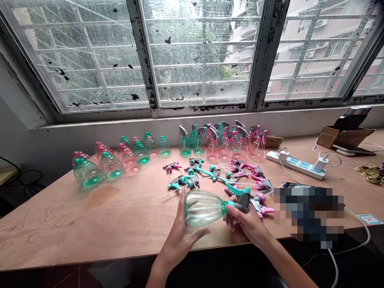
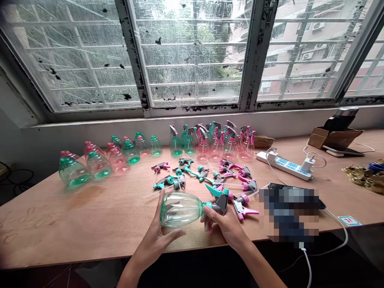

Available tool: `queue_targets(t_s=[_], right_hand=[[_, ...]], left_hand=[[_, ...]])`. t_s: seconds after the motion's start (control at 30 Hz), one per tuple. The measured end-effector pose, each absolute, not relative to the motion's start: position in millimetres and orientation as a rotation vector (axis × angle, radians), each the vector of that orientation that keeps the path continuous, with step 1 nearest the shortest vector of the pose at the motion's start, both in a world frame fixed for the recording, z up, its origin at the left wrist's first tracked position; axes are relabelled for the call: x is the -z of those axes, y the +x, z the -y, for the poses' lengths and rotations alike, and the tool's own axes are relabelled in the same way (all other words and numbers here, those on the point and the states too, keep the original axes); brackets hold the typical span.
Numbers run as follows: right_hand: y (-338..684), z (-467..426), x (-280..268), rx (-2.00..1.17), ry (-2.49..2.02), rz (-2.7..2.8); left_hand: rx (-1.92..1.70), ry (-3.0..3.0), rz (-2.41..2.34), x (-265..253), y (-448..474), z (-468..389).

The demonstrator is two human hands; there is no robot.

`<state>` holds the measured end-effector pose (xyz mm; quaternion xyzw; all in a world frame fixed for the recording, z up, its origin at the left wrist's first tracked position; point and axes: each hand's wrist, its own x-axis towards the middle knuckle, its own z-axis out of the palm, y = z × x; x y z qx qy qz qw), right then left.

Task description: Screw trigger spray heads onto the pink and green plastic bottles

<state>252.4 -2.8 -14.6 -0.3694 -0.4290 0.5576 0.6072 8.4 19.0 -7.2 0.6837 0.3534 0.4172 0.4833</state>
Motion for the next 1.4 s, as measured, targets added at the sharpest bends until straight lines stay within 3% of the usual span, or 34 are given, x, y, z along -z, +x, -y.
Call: queue_targets(t_s=[1.4], right_hand=[[252.9, 2.0, 16.6, -1.265, -0.866, 1.023]], left_hand=[[-1.005, 1.648, -0.813, 7.5, 5.1, -16.1]])
